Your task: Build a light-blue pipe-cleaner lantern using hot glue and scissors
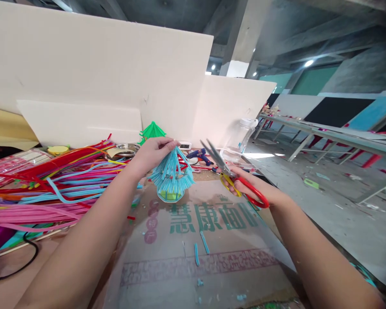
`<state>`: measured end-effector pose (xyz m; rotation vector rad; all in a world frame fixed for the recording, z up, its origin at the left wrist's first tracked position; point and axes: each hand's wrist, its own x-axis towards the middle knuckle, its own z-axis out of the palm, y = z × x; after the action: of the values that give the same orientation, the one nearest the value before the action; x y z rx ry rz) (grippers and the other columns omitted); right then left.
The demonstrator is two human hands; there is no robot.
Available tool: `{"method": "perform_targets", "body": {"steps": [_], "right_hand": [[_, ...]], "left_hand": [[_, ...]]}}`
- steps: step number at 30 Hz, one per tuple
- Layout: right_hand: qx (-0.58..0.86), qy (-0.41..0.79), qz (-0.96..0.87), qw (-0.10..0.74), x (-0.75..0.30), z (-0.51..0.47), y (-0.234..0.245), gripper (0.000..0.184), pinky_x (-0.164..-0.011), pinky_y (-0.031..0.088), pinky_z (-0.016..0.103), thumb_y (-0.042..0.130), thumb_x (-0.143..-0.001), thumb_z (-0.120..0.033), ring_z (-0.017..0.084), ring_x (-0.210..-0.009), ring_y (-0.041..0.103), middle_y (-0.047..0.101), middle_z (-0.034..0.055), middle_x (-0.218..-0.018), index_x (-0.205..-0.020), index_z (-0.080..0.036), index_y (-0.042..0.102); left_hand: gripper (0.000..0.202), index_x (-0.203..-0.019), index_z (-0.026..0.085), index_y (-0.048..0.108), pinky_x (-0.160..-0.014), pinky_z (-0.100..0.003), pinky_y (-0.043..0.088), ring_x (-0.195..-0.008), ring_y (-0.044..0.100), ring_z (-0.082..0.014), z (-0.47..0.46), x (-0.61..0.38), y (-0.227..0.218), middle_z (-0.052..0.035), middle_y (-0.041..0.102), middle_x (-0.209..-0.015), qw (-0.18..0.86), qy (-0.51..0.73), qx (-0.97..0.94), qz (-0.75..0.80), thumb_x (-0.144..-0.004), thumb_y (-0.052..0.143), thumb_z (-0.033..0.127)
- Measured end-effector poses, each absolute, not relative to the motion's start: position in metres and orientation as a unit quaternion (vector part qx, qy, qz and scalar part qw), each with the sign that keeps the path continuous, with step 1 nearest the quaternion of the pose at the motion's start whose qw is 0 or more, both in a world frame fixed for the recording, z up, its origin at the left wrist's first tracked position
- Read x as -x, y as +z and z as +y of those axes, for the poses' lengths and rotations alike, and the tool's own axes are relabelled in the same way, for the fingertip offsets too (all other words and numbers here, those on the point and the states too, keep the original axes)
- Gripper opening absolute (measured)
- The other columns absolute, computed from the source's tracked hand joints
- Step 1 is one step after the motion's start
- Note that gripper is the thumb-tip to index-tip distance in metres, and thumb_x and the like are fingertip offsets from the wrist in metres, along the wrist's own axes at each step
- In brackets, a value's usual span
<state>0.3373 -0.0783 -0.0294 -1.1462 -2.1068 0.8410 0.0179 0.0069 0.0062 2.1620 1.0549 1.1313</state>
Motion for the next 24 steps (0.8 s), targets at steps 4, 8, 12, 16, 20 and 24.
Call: {"method": "perform_targets", "body": {"steps": [4, 8, 12, 16, 20, 24], "right_hand": [[0.378, 0.352, -0.838, 0.176, -0.335, -0.082, -0.024, 0.051, -0.069, 0.044, 0.027, 0.055, -0.085, -0.063, 0.016, -0.078, 0.048, 0.051, 0.0038, -0.094, -0.111, -0.02, 0.052], [0.383, 0.363, -0.841, 0.119, -0.321, -0.082, -0.016, 0.044, -0.066, 0.045, 0.025, 0.061, -0.085, -0.05, 0.014, -0.076, 0.051, 0.053, 0.0031, -0.095, -0.114, -0.019, 0.051], [0.383, 0.389, -0.83, 0.109, -0.301, -0.078, -0.005, 0.027, -0.059, 0.044, 0.023, 0.063, -0.084, -0.033, 0.012, -0.067, 0.054, 0.059, 0.0011, -0.087, -0.106, -0.019, 0.058], [0.376, 0.456, -0.8, 0.11, -0.291, -0.063, 0.002, 0.015, -0.058, 0.048, 0.023, 0.062, -0.083, -0.025, 0.013, -0.065, 0.06, 0.064, -0.0005, -0.08, -0.097, -0.021, 0.064], [0.355, 0.429, -0.824, 0.109, -0.295, -0.048, 0.008, 0.017, -0.055, 0.046, 0.022, 0.067, -0.078, -0.021, 0.012, -0.064, 0.056, 0.061, -0.0008, -0.08, -0.095, -0.022, 0.066], [0.364, 0.386, -0.845, 0.058, -0.299, -0.044, 0.007, 0.019, -0.06, 0.046, 0.023, 0.06, -0.081, -0.021, 0.013, -0.068, 0.056, 0.059, -0.0002, -0.083, -0.1, -0.022, 0.063]], "left_hand": [[0.045, -0.103, 0.015, 0.073, -0.075, -0.027, 0.046, -0.087, 0.063, -0.0211, 0.005, -0.019, 0.006, -0.0028, 0.072, -0.092, 0.217, 0.44, -0.782, 0.384, -0.089, 0.049, 0.051], [0.043, -0.1, 0.016, 0.073, -0.074, -0.026, 0.046, -0.085, 0.063, -0.0202, 0.009, -0.009, 0.009, -0.0026, 0.073, -0.093, 0.203, 0.448, -0.78, 0.387, -0.091, 0.047, 0.049], [0.049, -0.101, 0.017, 0.073, -0.068, -0.027, 0.046, -0.081, 0.063, -0.0214, 0.013, 0.008, 0.012, -0.0038, 0.073, -0.089, 0.184, 0.419, -0.78, 0.427, -0.088, 0.047, 0.057], [0.053, -0.1, 0.019, 0.073, -0.069, -0.028, 0.047, -0.085, 0.065, -0.0226, 0.01, 0.018, 0.013, -0.0044, 0.074, -0.095, 0.195, 0.399, -0.789, 0.425, -0.087, 0.047, 0.063], [0.053, -0.103, 0.018, 0.073, -0.07, -0.029, 0.048, -0.086, 0.066, -0.0232, 0.008, 0.018, 0.013, -0.0051, 0.075, -0.097, 0.199, 0.397, -0.791, 0.422, -0.087, 0.048, 0.062], [0.052, -0.104, 0.017, 0.073, -0.069, -0.028, 0.048, -0.086, 0.066, -0.0234, 0.01, 0.015, 0.009, -0.0048, 0.075, -0.094, 0.202, 0.409, -0.789, 0.412, -0.088, 0.048, 0.06]]}}
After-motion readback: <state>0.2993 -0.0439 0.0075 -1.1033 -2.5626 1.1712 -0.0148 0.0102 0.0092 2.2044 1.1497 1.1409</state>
